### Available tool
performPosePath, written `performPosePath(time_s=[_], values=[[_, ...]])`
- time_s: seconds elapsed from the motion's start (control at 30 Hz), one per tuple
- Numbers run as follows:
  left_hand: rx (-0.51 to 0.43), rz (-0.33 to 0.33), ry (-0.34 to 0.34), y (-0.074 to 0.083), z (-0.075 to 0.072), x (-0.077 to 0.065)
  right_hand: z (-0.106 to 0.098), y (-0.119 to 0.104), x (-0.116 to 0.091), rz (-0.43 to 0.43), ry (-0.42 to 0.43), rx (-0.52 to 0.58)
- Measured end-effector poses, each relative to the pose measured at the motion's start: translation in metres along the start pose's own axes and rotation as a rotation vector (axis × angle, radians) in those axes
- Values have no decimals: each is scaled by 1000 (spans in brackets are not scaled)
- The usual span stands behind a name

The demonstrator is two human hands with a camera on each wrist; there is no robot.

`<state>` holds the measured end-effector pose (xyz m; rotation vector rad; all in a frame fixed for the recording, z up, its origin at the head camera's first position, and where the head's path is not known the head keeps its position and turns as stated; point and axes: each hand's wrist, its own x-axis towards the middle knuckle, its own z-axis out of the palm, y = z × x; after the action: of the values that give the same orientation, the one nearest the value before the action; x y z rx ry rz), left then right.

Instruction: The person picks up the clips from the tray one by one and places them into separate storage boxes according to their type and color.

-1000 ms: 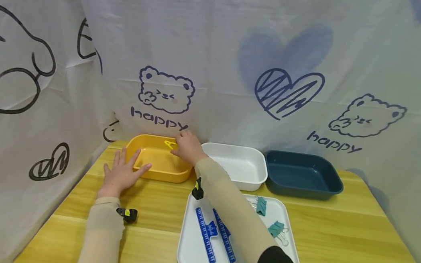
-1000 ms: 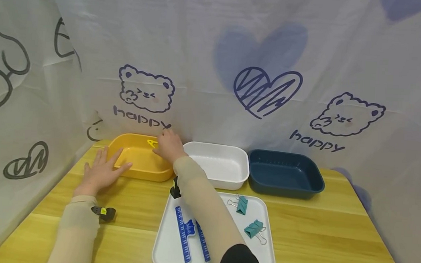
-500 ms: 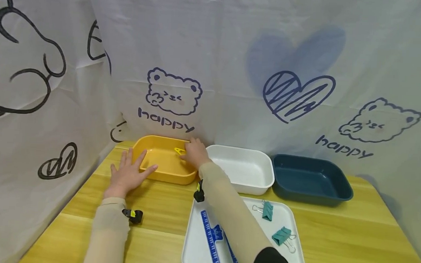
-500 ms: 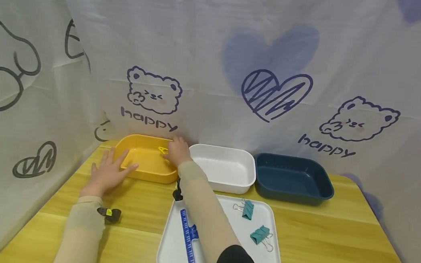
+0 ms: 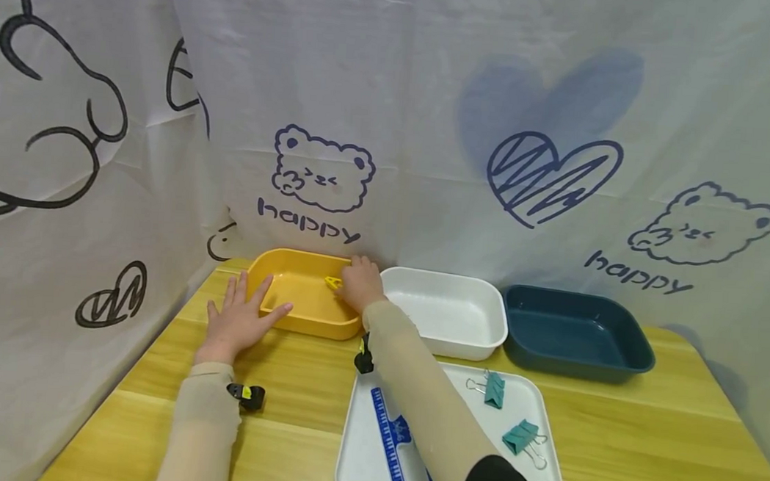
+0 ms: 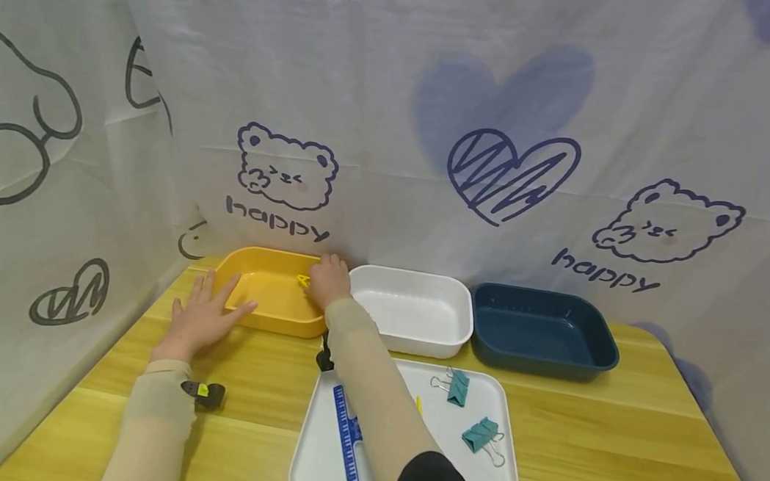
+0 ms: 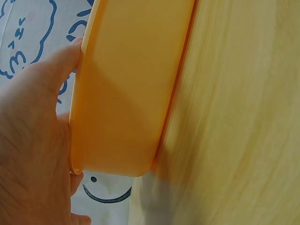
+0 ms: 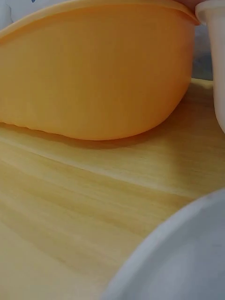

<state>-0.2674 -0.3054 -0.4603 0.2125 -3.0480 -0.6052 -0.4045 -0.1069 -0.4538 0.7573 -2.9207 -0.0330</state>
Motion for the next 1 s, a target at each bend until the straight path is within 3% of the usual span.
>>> performPosePath(time_s=[0.57, 1.0], values=[[0, -7, 6, 1, 0, -1, 3, -4, 1, -2, -54, -125], [-16, -5, -8, 1, -2, -2, 0, -5, -2, -5, -64, -121]])
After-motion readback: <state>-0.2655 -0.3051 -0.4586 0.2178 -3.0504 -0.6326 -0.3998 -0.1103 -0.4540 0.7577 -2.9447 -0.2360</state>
